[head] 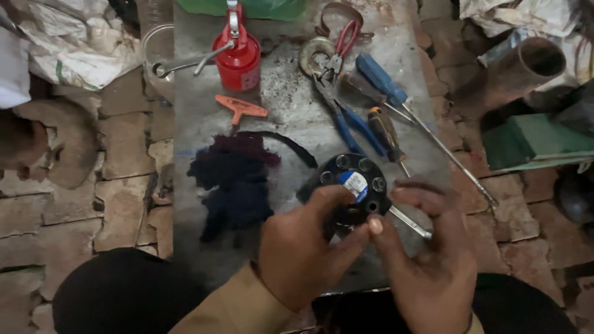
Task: The person removes and handles small metal components from a mechanical pump assembly by hand and using a wrench.
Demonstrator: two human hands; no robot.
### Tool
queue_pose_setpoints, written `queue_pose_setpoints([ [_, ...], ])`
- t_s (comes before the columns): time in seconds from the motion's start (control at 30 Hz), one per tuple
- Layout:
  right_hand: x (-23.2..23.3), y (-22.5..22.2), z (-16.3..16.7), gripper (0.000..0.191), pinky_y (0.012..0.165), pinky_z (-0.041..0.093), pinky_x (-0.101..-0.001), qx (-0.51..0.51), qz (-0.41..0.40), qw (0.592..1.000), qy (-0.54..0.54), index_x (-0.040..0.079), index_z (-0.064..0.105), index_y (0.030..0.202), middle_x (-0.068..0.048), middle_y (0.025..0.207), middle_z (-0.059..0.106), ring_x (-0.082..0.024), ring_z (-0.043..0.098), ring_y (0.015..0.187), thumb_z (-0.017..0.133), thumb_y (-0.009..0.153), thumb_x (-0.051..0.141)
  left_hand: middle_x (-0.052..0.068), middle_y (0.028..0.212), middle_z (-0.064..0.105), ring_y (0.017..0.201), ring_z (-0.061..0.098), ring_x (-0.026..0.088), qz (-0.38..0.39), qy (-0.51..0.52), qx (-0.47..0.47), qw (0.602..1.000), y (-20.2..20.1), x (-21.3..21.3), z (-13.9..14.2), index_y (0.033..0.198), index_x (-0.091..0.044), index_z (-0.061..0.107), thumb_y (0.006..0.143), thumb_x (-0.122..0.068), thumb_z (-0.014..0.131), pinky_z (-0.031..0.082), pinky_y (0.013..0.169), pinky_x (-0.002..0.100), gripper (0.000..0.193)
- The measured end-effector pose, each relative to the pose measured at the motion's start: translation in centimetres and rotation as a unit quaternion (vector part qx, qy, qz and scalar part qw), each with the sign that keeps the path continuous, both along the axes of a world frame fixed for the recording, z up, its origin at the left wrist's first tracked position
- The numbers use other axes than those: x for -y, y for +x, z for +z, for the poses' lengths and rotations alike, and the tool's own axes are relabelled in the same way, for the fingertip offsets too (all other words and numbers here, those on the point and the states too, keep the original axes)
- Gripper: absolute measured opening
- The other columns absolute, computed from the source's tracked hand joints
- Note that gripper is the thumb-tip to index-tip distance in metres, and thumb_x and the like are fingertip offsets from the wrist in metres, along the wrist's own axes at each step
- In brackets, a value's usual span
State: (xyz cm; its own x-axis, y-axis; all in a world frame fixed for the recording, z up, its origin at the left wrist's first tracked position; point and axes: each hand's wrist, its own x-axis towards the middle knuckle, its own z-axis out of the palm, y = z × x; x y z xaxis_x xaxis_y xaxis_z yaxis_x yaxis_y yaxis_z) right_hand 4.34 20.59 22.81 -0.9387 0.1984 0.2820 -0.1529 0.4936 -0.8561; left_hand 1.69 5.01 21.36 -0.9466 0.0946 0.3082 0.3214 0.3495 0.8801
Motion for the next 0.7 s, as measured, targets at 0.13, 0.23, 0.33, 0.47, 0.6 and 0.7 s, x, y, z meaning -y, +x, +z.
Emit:
queue_pose_setpoints([
  [0.13,0.1,-0.8,-0.4,0.066,0.115,0.040,-0.0361,-0.012,0.031,0.999,0.021,-0.003,0.048,0.138,-0.017,0.146,0.052,-0.023,0.051,0.137,0.081,0.081,0.004,0.005,0.088,0.073,0.074,0.065,0.004,0.017,0.184,0.083,0.979,-0.9,1.2,0.2,0.116,-0.006,0.064,0.095,-0.024,0.073,0.055,0.061,0.024,0.029],
  [0.23,0.3,-1.3,-1.3,0.088,0.112,0.039,-0.0383,0.020,0.047,0.998,0.023,-0.004,0.040,0.146,-0.019,0.145,0.050,-0.026,0.049,0.136,0.087,0.072,0.006,0.007,0.065,0.064,0.060,0.052,0.006,0.092,0.064,0.160,0.981,-1.9,1.9,0.1,0.120,-0.008,0.073,0.088,-0.027,0.080,0.045,0.050,0.026,0.037],
  [0.33,0.3,-1.3,-2.1,0.088,0.114,0.042,-0.0371,0.028,0.061,0.998,-0.009,-0.003,0.038,0.147,-0.018,0.143,0.051,-0.026,0.053,0.136,0.087,0.074,0.006,0.009,0.065,0.069,0.058,0.060,0.008,0.071,0.031,0.221,0.972,-2.6,1.7,-0.2,0.124,-0.009,0.071,0.085,-0.031,0.080,0.049,0.049,0.027,0.046],
  [0.47,-0.6,-1.6,-2.1,0.083,0.115,0.042,-0.0368,0.051,0.095,0.993,-0.058,-0.002,0.041,0.147,-0.017,0.145,0.055,-0.026,0.053,0.138,0.085,0.077,0.004,0.009,0.074,0.077,0.065,0.074,0.008,0.031,0.056,0.214,0.975,-2.8,0.9,-0.4,0.124,-0.008,0.068,0.088,-0.032,0.077,0.056,0.055,0.027,0.044],
  [0.6,-1.2,-1.4,-0.8,0.075,0.109,0.047,-0.0370,0.131,0.096,0.982,-0.091,0.002,0.045,0.146,-0.015,0.146,0.057,-0.026,0.056,0.138,0.081,0.080,0.008,0.009,0.073,0.077,0.064,0.075,0.008,0.031,0.050,0.183,0.981,-2.4,0.6,-0.5,0.123,-0.008,0.066,0.088,-0.029,0.077,0.056,0.054,0.027,0.042],
  [0.7,-0.9,-1.0,0.2,0.054,0.107,0.047,-0.0387,0.022,0.066,0.992,0.101,0.005,0.058,0.124,-0.016,0.143,0.057,-0.031,0.058,0.134,0.085,0.078,0.013,0.007,0.073,0.076,0.064,0.070,0.006,0.044,0.052,0.143,0.987,-1.9,0.6,-0.6,0.119,-0.007,0.068,0.089,-0.024,0.077,0.054,0.055,0.025,0.035],
])
